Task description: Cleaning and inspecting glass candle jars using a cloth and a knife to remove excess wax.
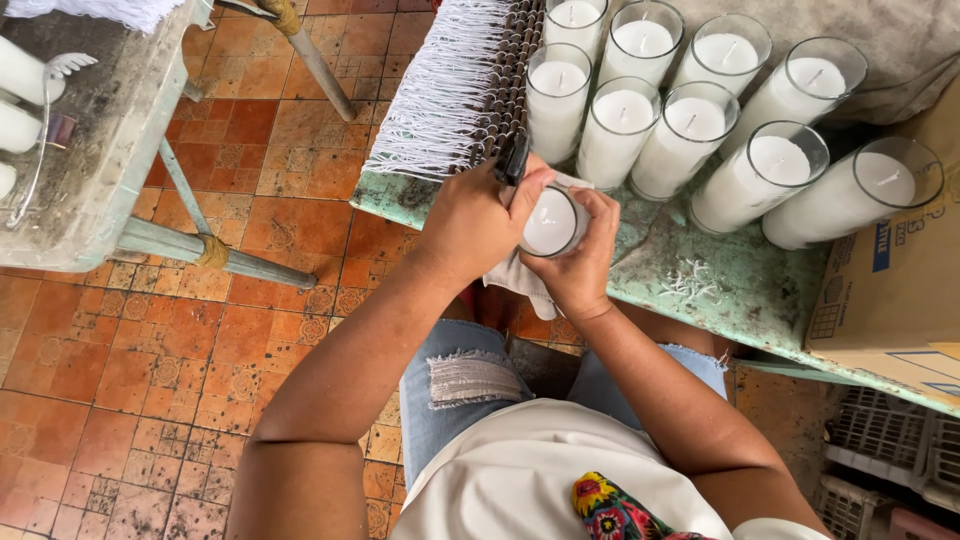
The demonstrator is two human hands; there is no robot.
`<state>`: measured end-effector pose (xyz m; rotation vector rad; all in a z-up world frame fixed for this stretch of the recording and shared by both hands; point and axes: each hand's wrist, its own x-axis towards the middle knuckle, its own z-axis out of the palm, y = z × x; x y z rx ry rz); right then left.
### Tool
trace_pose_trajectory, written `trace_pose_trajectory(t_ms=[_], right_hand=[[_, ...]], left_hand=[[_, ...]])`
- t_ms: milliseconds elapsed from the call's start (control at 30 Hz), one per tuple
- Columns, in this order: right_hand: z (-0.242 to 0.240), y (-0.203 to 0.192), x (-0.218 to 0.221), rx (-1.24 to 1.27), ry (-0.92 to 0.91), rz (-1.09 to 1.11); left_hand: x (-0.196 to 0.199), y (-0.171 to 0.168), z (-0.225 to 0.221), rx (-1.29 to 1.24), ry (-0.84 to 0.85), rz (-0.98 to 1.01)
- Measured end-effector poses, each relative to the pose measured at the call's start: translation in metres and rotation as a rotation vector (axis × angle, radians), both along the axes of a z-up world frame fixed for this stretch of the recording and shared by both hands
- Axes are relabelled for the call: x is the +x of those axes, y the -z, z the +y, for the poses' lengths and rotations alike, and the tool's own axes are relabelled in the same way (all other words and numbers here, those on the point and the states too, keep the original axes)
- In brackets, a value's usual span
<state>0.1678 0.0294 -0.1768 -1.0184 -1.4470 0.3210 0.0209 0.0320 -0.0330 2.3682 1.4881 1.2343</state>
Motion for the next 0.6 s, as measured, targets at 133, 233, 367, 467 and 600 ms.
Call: trace_pose_trajectory(t_ms=[133, 233, 367, 467, 600], right_hand=[[-0.002, -0.007, -0.001, -0.012, -0.023, 0.018], [-0.003, -0.004, 0.0, -0.013, -0.036, 0.025], [-0.003, 0.0, -0.001, -0.026, -0.036, 0.034], [-0.003, -0.002, 0.001, -0.026, -0.027, 0.034], [-0.004, -0.008, 0.008, -0.033, -0.027, 0.138]], left_hand=[[-0.001, 0.005, 0.008, 0.114, 0.074, 0.012], [0.001, 0.014, 0.011, 0.163, 0.141, 0.078], [0.002, 0.003, 0.004, 0.065, 0.15, 0.123], [-0.001, -0.012, -0.001, -0.114, 0.154, 0.004], [-0.012, -0.032, 0.0, -0.216, 0.22, -0.366]])
